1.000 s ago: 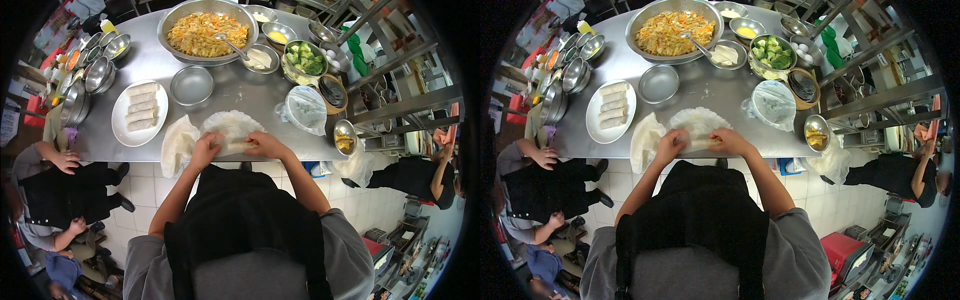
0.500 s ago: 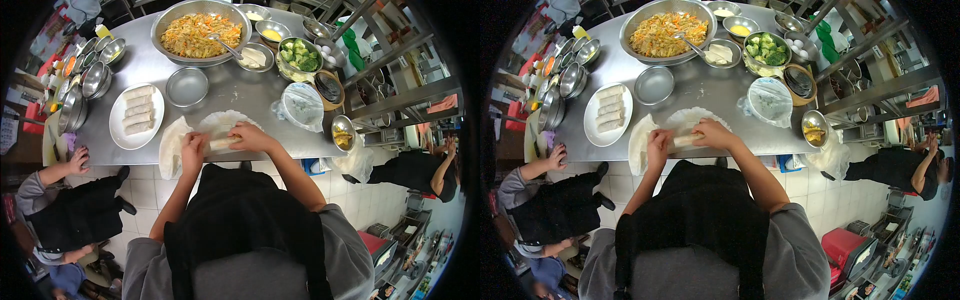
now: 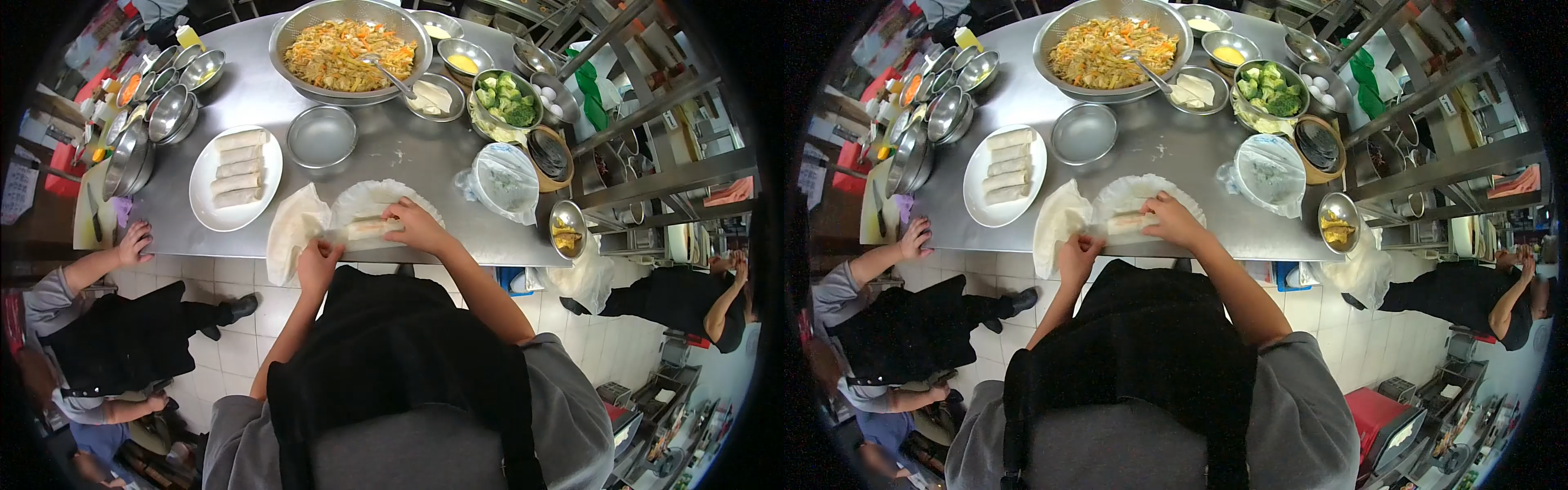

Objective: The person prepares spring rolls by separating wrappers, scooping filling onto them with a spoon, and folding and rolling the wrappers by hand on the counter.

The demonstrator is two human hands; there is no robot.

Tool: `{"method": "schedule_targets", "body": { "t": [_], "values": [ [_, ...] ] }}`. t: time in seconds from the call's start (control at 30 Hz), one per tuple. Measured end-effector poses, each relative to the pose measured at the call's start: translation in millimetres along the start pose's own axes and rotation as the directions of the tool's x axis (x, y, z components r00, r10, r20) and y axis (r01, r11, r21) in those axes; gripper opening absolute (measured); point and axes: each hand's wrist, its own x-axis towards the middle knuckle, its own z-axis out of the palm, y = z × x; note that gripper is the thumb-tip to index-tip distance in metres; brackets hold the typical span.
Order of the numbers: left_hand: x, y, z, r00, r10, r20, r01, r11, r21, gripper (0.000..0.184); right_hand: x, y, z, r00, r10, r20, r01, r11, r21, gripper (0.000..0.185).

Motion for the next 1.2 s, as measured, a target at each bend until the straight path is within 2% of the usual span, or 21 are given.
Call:
{"method": "schedule_targets", "body": {
  "t": [0.1,0.13,0.23,0.33,0.43,0.53,0.63,0.73,0.83,0.93,1.03,1.13,1.2],
  "values": [
    [-2.5,7.0,2.2,1.000,0.025,0.015,-0.025,1.000,0.003,0.027,-2.5,1.6,1.9,1.000,0.015,-0.019,-0.015,1.000,0.027,0.039],
    [-3.5,7.4,4.2,0.999,0.035,0.022,-0.035,0.999,-0.007,0.025,-4.7,1.1,2.7,0.999,0.016,-0.040,-0.017,1.000,-0.017,0.038],
    [-3.3,2.0,18.0,0.966,0.224,-0.130,-0.225,0.974,0.013,0.022,-7.4,2.1,5.9,0.996,-0.003,-0.088,-0.006,0.995,-0.096,0.036],
    [-2.5,3.0,23.4,0.967,0.228,-0.117,-0.243,0.959,-0.144,0.021,-9.7,7.5,8.9,0.993,-0.026,-0.116,0.018,0.997,-0.071,0.036],
    [-4.9,13.9,25.1,0.960,0.210,-0.185,-0.249,0.942,-0.224,0.027,-8.8,10.6,13.0,0.991,-0.032,-0.129,0.025,0.998,-0.057,0.037],
    [-7.1,25.8,25.7,0.933,0.283,-0.224,-0.340,0.897,-0.283,0.032,-10.2,10.9,14.1,0.989,-0.041,-0.140,0.033,0.997,-0.064,0.037],
    [-6.9,26.3,30.4,0.850,0.493,-0.187,-0.523,0.833,-0.181,0.033,-11.6,9.8,15.6,0.987,-0.047,-0.157,0.037,0.997,-0.071,0.037],
    [-1.7,24.0,32.4,0.684,0.720,-0.118,-0.720,0.692,0.048,0.037,-10.7,8.9,18.2,0.983,-0.050,-0.175,0.034,0.995,-0.089,0.037],
    [-0.7,20.0,32.2,0.702,0.710,-0.053,-0.709,0.704,0.047,0.035,-12.3,6.3,20.1,0.979,-0.051,-0.199,0.026,0.992,-0.127,0.037],
    [1.1,18.2,29.4,0.629,0.771,-0.097,-0.768,0.636,0.075,0.030,-13.5,4.6,21.2,0.978,-0.050,-0.204,0.022,0.991,-0.135,0.038],
    [-0.5,22.0,24.0,0.642,0.760,-0.097,-0.760,0.648,0.045,0.025,-13.9,5.3,21.0,0.978,-0.047,-0.203,0.023,0.992,-0.120,0.038],
    [12.0,8.5,24.3,0.608,0.791,-0.070,-0.792,0.610,0.008,0.028,-12.8,6.8,19.7,0.981,-0.042,-0.187,0.024,0.995,-0.100,0.037],
    [16.0,5.3,28.2,0.659,0.750,-0.064,-0.752,0.652,-0.099,0.031,-13.0,7.4,19.5,0.983,-0.042,-0.180,0.023,0.994,-0.105,0.037]
  ]
}}
